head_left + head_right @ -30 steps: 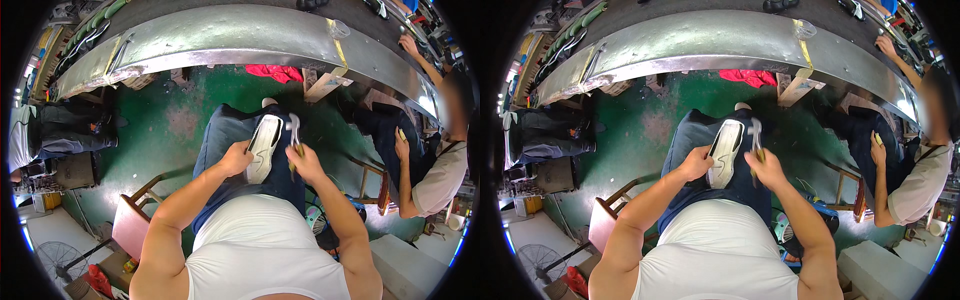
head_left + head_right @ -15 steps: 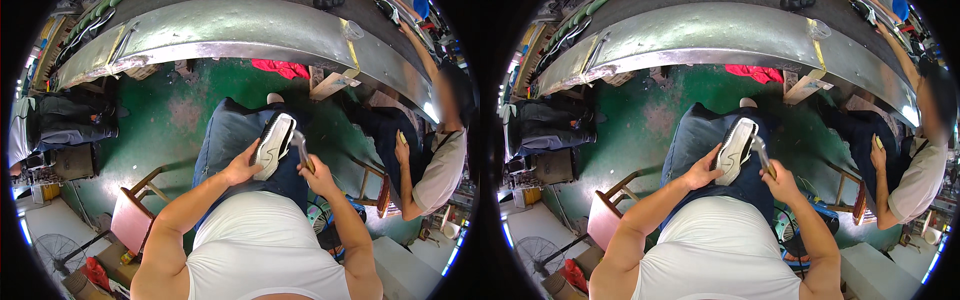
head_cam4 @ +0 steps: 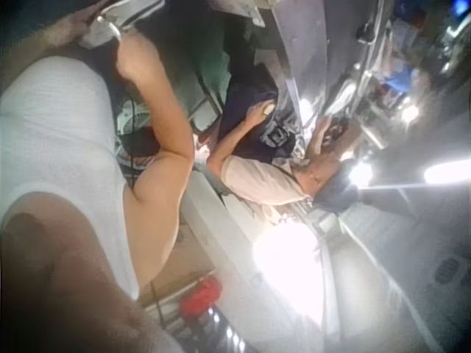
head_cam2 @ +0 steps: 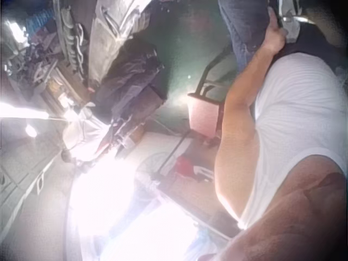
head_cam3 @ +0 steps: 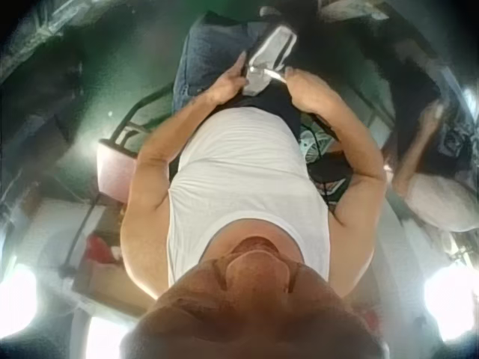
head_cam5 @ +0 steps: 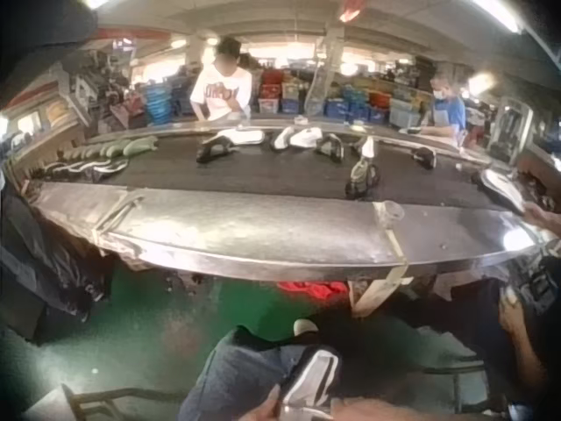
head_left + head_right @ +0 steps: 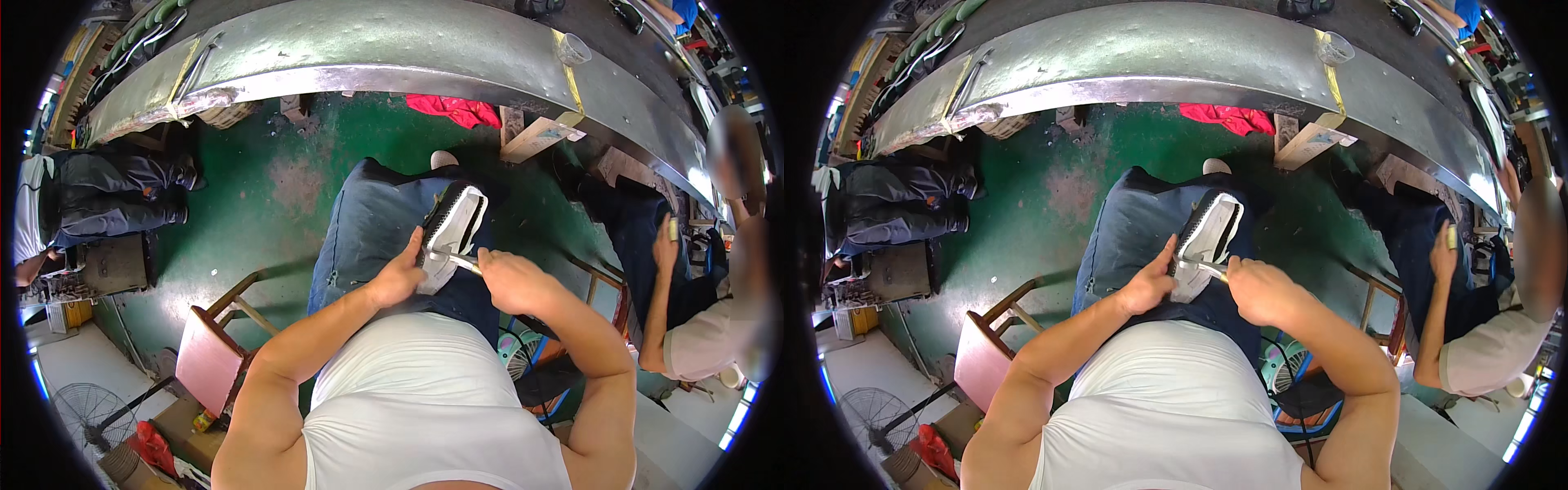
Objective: Pulling and attaching shoe upper components onto a last and sole using pliers on a factory assembly line.
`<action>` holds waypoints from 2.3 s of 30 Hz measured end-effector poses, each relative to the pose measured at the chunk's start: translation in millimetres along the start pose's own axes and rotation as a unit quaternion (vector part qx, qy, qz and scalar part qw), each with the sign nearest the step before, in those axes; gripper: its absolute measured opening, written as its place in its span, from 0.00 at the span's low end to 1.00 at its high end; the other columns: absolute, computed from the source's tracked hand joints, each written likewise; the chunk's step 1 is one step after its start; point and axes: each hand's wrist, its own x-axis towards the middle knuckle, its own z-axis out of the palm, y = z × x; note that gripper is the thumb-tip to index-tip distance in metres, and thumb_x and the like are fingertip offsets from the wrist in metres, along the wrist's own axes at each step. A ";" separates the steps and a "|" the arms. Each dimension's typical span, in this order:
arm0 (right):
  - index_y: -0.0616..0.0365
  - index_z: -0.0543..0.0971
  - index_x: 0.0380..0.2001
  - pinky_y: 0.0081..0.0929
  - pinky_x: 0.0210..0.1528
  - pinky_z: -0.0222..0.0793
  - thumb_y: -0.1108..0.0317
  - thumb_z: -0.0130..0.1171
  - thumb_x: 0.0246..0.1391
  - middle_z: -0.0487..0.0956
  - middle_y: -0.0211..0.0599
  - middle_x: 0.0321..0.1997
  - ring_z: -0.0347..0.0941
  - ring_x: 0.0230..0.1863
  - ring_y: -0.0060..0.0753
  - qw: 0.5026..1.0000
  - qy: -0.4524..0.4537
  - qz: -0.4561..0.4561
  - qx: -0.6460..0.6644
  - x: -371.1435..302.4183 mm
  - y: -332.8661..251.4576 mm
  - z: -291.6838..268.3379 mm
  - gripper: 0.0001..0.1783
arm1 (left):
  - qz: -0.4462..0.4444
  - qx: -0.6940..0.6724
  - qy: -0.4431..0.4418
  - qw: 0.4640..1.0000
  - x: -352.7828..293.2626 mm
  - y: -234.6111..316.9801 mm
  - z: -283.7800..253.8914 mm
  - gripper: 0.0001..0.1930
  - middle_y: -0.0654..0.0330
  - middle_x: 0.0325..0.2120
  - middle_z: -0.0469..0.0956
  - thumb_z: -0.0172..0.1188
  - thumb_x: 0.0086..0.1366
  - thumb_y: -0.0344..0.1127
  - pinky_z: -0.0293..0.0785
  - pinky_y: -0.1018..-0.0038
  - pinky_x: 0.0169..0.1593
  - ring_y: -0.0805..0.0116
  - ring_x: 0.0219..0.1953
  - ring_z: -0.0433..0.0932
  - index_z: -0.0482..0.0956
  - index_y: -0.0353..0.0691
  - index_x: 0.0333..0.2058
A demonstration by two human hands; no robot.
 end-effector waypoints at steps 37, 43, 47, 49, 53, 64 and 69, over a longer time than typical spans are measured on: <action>0.67 0.74 0.36 0.52 0.41 0.71 0.54 0.45 0.69 0.79 0.60 0.29 0.76 0.36 0.67 0.945 0.169 0.019 0.278 58.0 32.7 31.5 0.23 | -0.081 0.195 0.213 0.954 6.5 11.0 2.0 0.34 0.33 0.65 0.61 0.47 0.74 0.43 0.61 0.67 0.67 0.44 0.65 0.67 0.51 0.24 0.69; 0.66 0.74 0.39 0.52 0.43 0.70 0.55 0.44 0.70 0.79 0.60 0.33 0.76 0.39 0.65 0.960 0.115 0.005 0.255 39.9 21.9 57.3 0.22 | -0.070 0.163 0.141 0.974 4.7 14.6 -3.1 0.36 0.34 0.61 0.69 0.56 0.71 0.42 0.63 0.67 0.66 0.47 0.64 0.69 0.53 0.25 0.68; 0.65 0.75 0.36 0.53 0.42 0.70 0.54 0.45 0.69 0.79 0.60 0.33 0.76 0.39 0.65 0.934 0.182 -0.023 0.307 26.1 8.2 74.1 0.22 | -0.043 0.190 0.104 0.975 3.9 12.8 0.5 0.41 0.35 0.61 0.68 0.60 0.67 0.42 0.62 0.68 0.67 0.49 0.64 0.69 0.50 0.27 0.70; 0.65 0.75 0.36 0.53 0.42 0.70 0.54 0.46 0.69 0.79 0.59 0.33 0.76 0.39 0.65 0.956 0.135 0.000 0.262 26.3 7.4 70.6 0.22 | -0.069 0.198 0.087 0.974 3.6 18.7 -5.8 0.46 0.34 0.61 0.68 0.63 0.65 0.42 0.62 0.68 0.67 0.49 0.65 0.68 0.45 0.29 0.71; 0.65 0.76 0.37 0.53 0.42 0.70 0.52 0.47 0.68 0.80 0.57 0.34 0.76 0.40 0.65 0.965 0.128 0.001 0.227 14.6 5.0 79.5 0.22 | -0.057 0.233 0.031 0.970 -0.1 26.0 3.9 0.57 0.31 0.59 0.69 0.68 0.59 0.40 0.64 0.67 0.66 0.46 0.63 0.70 0.32 0.36 0.73; 0.64 0.76 0.38 0.28 0.35 0.72 0.53 0.43 0.72 0.80 0.37 0.26 0.76 0.28 0.28 0.818 0.248 0.060 0.515 -21.3 41.9 123.2 0.23 | 0.144 0.239 0.224 0.934 -0.5 146.7 -22.9 0.30 0.50 0.44 0.81 0.73 0.54 0.27 0.78 0.68 0.52 0.65 0.47 0.80 0.66 0.34 0.52; 0.63 0.76 0.38 0.26 0.34 0.70 0.53 0.43 0.72 0.80 0.36 0.27 0.75 0.28 0.25 0.789 0.238 0.099 0.557 -24.8 39.9 119.2 0.23 | 0.201 0.041 0.184 0.961 50.1 155.5 -12.4 0.22 0.57 0.40 0.80 0.71 0.60 0.31 0.78 0.72 0.47 0.71 0.42 0.80 0.72 0.33 0.49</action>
